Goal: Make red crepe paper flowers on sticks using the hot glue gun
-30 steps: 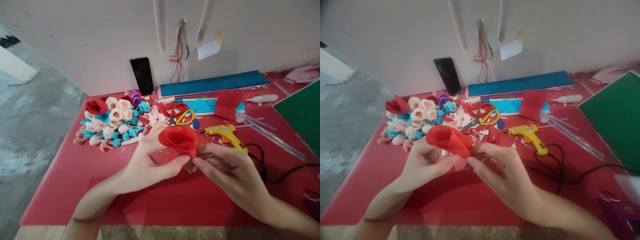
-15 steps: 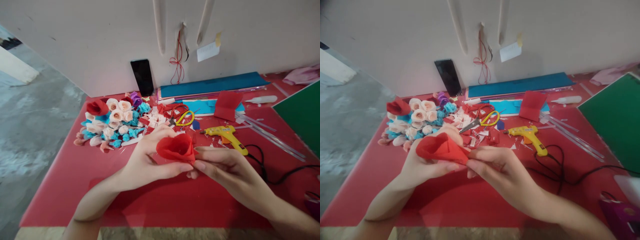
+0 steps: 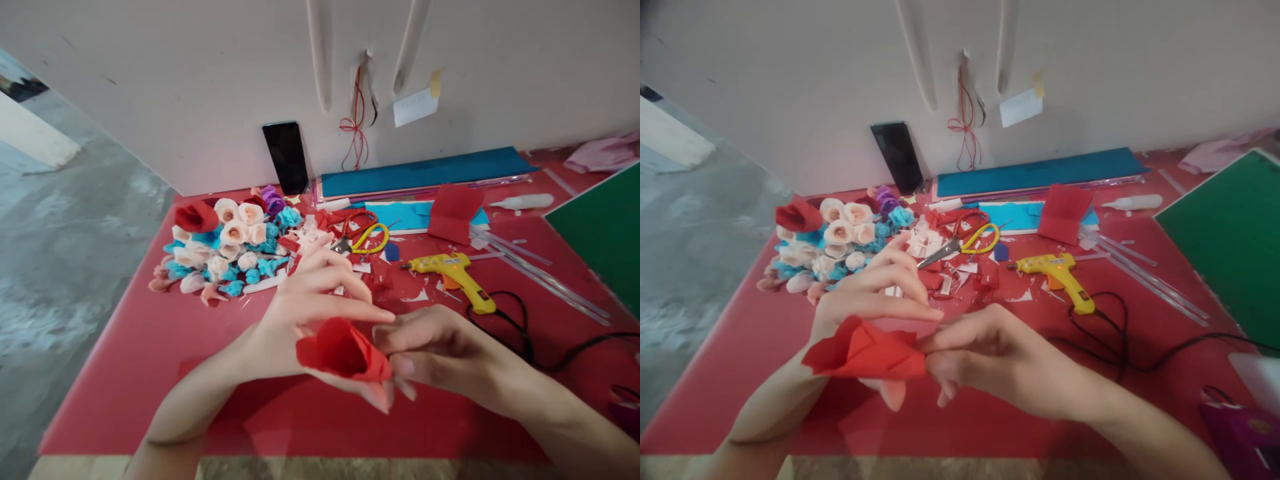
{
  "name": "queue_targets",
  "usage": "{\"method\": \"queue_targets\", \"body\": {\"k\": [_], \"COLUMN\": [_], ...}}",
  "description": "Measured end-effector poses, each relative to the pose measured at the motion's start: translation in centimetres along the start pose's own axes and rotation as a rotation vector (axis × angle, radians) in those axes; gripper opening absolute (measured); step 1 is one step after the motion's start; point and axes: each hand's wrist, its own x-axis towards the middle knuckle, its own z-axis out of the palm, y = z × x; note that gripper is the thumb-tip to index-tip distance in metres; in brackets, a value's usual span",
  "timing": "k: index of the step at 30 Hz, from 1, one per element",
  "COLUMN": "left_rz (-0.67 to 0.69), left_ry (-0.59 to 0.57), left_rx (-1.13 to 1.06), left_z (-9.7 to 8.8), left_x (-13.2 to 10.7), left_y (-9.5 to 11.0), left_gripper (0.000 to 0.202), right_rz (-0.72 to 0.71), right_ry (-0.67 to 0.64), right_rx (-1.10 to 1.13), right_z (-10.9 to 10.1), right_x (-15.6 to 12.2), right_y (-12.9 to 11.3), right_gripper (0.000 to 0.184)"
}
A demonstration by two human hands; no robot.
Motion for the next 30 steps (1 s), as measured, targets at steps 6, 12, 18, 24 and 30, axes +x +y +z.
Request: {"method": "queue_targets", "body": {"k": [6, 12, 18, 24, 30], "left_rz": [0.063, 0.117, 0.127, 0.062, 0.048], "left_ry": [-0.027, 0.033, 0.082, 0.119, 0.169], "left_rx": [0.101, 0.119, 0.168, 0.179, 0.042], "left_z": [-0.3, 0.0, 0.0, 0.0, 0.2], "left_x": [-0.3, 0.1, -0.2, -0.4, 0.1], "left_y": [0.0, 0.4, 0.4, 0.0, -0.3], "left_gripper": [0.037, 0.037, 0.012, 0.017, 0.03], "right_rz": [0.099, 0.168, 0.097, -0.065, -0.187], "right_ry": [-0.164, -0.202, -0.18, 0.017, 0.291], "right_rx": [0.168, 0.391, 0.495, 0.293, 0.089], "right_z": [-0.4, 0.0, 0.2, 0.4, 1.0], "right_x": [0.3, 0.4, 0.8, -0.1, -0.7], "right_y": [0.2, 0.7, 1.0, 1.4, 1.0], "right_gripper": [0.022, 0.01, 0.005, 0.011, 0.019]}}
